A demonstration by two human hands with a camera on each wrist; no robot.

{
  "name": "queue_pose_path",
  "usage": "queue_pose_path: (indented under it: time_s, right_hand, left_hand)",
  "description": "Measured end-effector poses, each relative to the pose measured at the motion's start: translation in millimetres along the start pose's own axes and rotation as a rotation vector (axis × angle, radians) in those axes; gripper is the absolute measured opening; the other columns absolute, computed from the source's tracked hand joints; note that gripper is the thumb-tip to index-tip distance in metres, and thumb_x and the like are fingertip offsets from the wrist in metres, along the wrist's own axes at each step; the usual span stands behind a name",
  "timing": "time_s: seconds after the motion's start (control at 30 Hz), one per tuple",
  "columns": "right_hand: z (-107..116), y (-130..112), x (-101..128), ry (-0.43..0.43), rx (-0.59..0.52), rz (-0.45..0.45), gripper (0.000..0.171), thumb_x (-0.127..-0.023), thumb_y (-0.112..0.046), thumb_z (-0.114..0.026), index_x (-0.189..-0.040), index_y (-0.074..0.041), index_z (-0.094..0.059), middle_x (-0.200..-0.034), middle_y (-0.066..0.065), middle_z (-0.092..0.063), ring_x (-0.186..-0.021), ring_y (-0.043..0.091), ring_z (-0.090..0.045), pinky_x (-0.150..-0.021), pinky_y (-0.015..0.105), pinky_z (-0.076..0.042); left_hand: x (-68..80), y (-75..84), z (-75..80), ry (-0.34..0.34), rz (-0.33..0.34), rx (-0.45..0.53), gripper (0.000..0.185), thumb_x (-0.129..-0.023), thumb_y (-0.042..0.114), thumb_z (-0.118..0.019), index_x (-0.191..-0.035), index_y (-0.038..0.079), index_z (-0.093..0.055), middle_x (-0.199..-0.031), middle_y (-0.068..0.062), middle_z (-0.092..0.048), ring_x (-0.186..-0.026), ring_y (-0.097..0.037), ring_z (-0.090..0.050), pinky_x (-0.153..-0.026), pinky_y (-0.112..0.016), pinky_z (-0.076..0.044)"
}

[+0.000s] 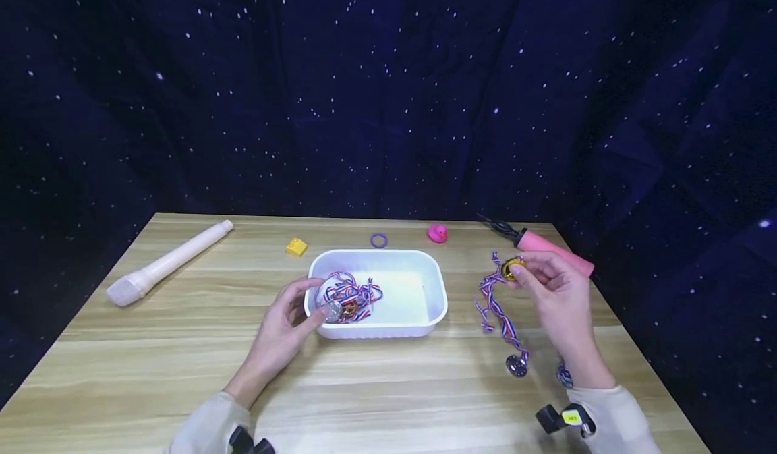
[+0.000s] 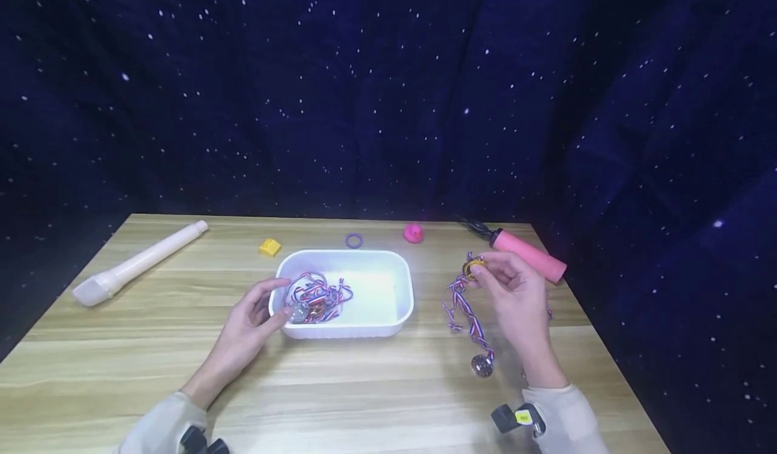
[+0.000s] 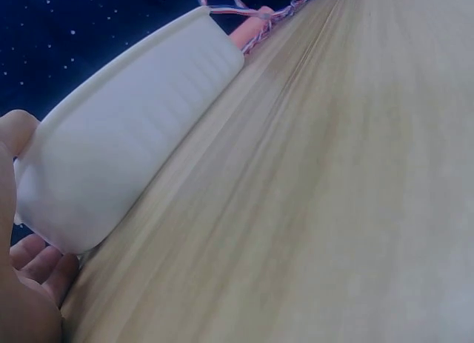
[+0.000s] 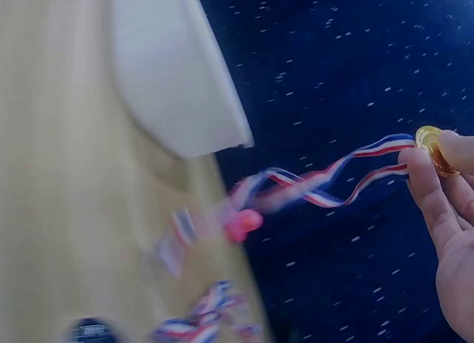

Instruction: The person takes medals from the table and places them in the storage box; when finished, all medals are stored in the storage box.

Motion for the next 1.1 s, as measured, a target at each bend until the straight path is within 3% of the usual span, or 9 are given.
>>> queue_pose_path:
  time_s: [0.1,0.23,0.47,0.67,0.77,0.87,0.9,1.1]
  right_hand:
    - [-0.9,-16.8,-14.8,0.02,-0.033,0.049,0.019,-0.097,0.019,-0.073,-0.116,0.021,-0.069,-0.101,0.007,-0.084,-0.078,0.013,-0.08,-0.074,0.028,-0.068]
    - [-1.4,-35.7,-27.6,0.03,0.01,0.089,0.02,-0.098,0.01,-0.078,-0.117,0.014,-0.073,-0.099,0.006,-0.084,-0.076,0.014,-0.08,-0.068,0.022,-0.066]
    - [-14.2,-52.1,-41.6,-0.029,0.03,0.135,0.023,-0.1,0.006,-0.079,-0.121,0.012,-0.072,-0.099,0.008,-0.083,-0.078,0.016,-0.081,-0.075,0.022,-0.067]
    - [-32.1,-68.3,-56.9,-0.049,0.071,0.195,0.021,-0.101,0.001,-0.079,-0.121,0.006,-0.075,-0.098,0.007,-0.083,-0.079,0.014,-0.081,-0.053,0.015,-0.056]
    - [-46.6,-74.0,-64.7,-0.088,0.005,0.227,0.022,-0.1,0.006,-0.078,-0.121,0.011,-0.073,-0.097,0.011,-0.082,-0.078,0.015,-0.08,-0.058,0.017,-0.06]
    - [-62.9,-74.2,-70.7,-0.123,-0.051,0.219,0.022,-0.1,0.009,-0.077,-0.121,0.013,-0.071,-0.095,0.012,-0.081,-0.076,0.016,-0.079,-0.072,0.022,-0.067]
    - [-68.1,-73.6,-72.2,-0.13,-0.051,0.214,0.022,-0.1,0.01,-0.076,-0.121,0.013,-0.071,-0.095,0.011,-0.081,-0.076,0.016,-0.079,-0.077,0.026,-0.068]
    - [-92.7,-64.9,-75.4,-0.155,-0.003,0.184,0.022,-0.1,0.01,-0.076,-0.122,0.01,-0.072,-0.096,0.008,-0.08,-0.077,0.016,-0.08,-0.079,0.029,-0.069]
  left_hand:
    - [0.0,0.4,1.0,0.001,-0.001,-0.003,0.053,-0.101,0.016,-0.083,-0.15,0.012,-0.063,-0.161,-0.012,-0.054,-0.147,-0.038,-0.056,-0.127,-0.057,-0.044]
    - [-1.4,0.1,0.2,-0.001,0.002,-0.005,0.053,-0.101,0.016,-0.083,-0.15,0.013,-0.063,-0.162,-0.012,-0.053,-0.148,-0.038,-0.056,-0.128,-0.056,-0.044]
    - [-2.0,0.2,0.5,-0.002,-0.001,-0.012,0.052,-0.101,0.016,-0.082,-0.15,0.013,-0.063,-0.162,-0.013,-0.052,-0.147,-0.037,-0.056,-0.127,-0.055,-0.044]
    - [-0.4,-0.7,1.8,0.0,0.006,-0.008,0.053,-0.101,0.016,-0.083,-0.151,0.014,-0.063,-0.161,-0.011,-0.053,-0.146,-0.035,-0.057,-0.127,-0.055,-0.044]
    - [0.0,-0.5,2.8,0.001,0.008,-0.004,0.053,-0.101,0.016,-0.083,-0.151,0.013,-0.062,-0.161,-0.011,-0.054,-0.146,-0.035,-0.057,-0.127,-0.056,-0.044]
    - [0.0,-0.1,3.2,0.001,0.005,-0.002,0.053,-0.101,0.015,-0.082,-0.151,0.012,-0.062,-0.16,-0.011,-0.054,-0.146,-0.036,-0.057,-0.127,-0.056,-0.044]
    - [0.0,-0.1,3.2,0.0,0.005,0.001,0.053,-0.102,0.015,-0.082,-0.151,0.012,-0.062,-0.161,-0.011,-0.054,-0.146,-0.036,-0.057,-0.127,-0.056,-0.044]
    - [-0.5,0.7,1.3,-0.005,0.001,0.001,0.053,-0.101,0.015,-0.083,-0.15,0.011,-0.063,-0.162,-0.013,-0.052,-0.145,-0.038,-0.057,-0.126,-0.058,-0.044]
Point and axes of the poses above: each hand's wrist, its own x-axis away from the middle knuckle, its own z-axis out of the back of the hand, y = z × x, the point moved 7 cm from there along -x, towards the middle knuckle
